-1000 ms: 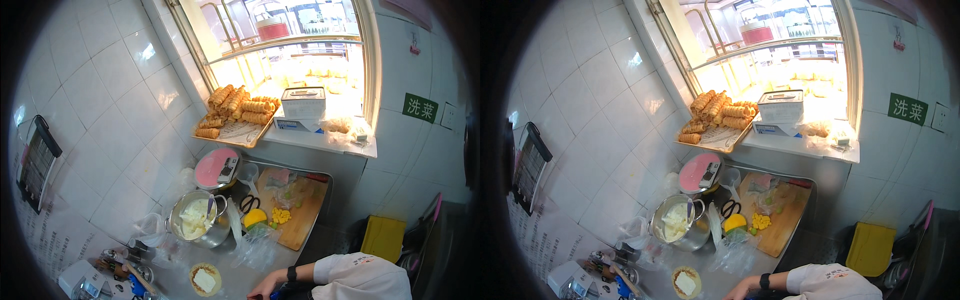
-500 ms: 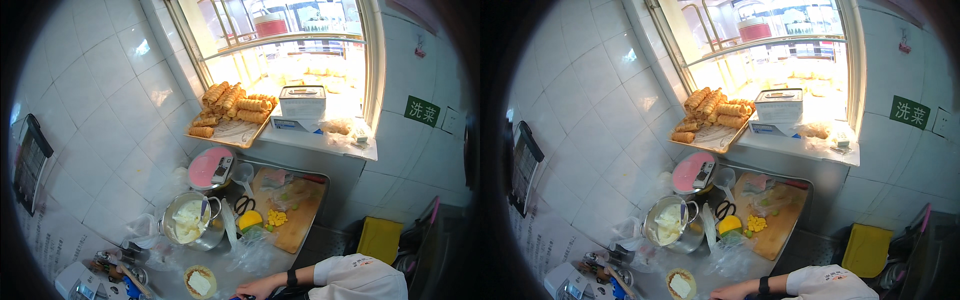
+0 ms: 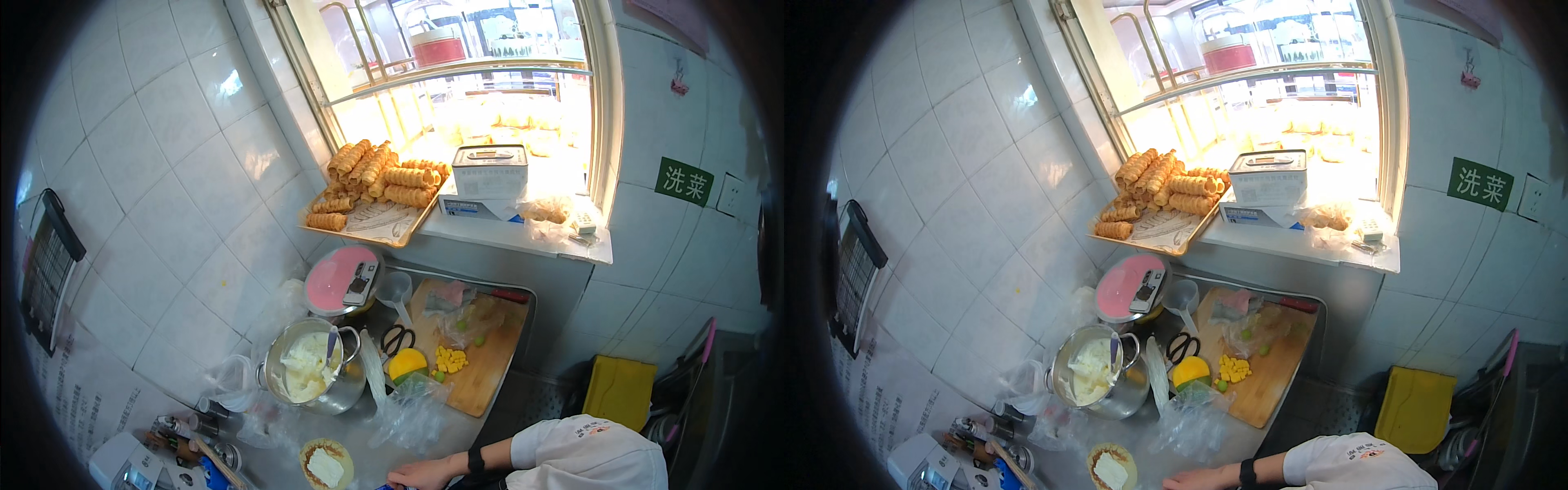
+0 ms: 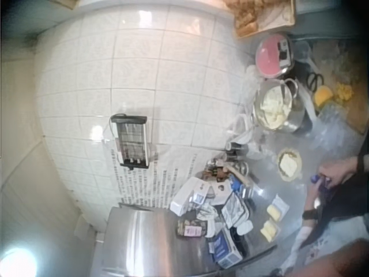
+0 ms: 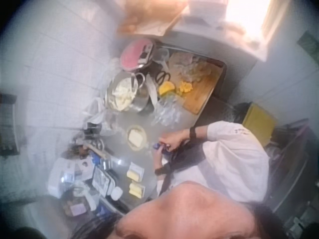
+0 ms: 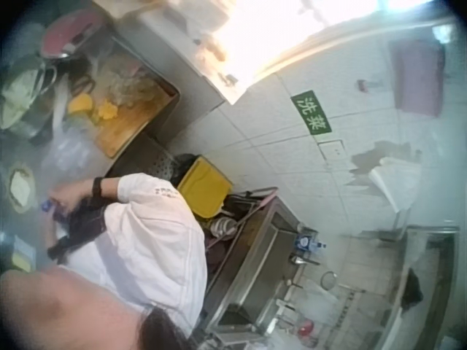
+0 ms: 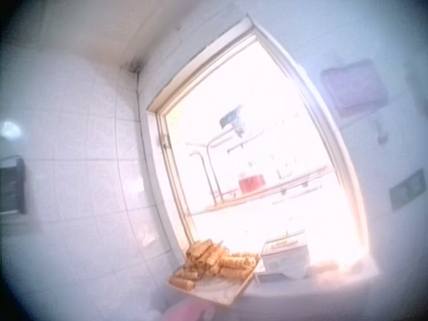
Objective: The person prepares crepes by chopping fruit, spreading cream, and rolling the crepes. They add chocolate sprinkles to one crepe and roll it into a cylinder, then place it on a tray.
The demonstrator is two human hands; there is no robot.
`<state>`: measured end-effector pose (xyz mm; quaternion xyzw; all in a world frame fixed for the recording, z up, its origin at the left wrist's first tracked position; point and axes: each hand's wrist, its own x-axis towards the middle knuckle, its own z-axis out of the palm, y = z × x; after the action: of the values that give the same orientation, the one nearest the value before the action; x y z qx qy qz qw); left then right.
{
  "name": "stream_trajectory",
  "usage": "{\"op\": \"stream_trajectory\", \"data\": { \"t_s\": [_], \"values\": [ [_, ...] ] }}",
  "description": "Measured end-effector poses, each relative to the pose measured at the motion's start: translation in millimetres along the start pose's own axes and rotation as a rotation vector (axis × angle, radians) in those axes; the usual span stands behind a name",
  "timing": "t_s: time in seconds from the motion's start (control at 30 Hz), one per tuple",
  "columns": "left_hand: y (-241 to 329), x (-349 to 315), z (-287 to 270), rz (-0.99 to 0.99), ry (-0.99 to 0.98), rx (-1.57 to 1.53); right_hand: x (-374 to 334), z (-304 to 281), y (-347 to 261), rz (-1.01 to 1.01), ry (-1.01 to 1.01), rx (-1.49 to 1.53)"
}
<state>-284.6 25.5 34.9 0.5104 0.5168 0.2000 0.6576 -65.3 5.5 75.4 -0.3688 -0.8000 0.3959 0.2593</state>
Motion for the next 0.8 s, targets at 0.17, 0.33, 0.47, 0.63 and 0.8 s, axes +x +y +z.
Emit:
{"op": "stream_trajectory", "data": {
  "t_s": [0.17,0.33,0.47,0.63,0.8],
  "values": [
    [-22,20,-3,-0.020,0.029,0.201,-3,-21,-26,0.016,-0.075,-0.107],
    [-12,-3,6,0.212,0.013,0.092,-11,-23,-32,-0.016,-0.063,0.034],
    [23,-31,18,-0.018,0.035,0.063,-19,-26,-18,0.119,0.003,0.271],
    [48,-52,26,-0.057,0.002,-0.079,-19,-31,-11,0.341,-0.045,0.398],
    [49,-65,21,0.043,0.012,0.068,-13,-36,-19,0.343,-0.196,0.216]
  ]
}}
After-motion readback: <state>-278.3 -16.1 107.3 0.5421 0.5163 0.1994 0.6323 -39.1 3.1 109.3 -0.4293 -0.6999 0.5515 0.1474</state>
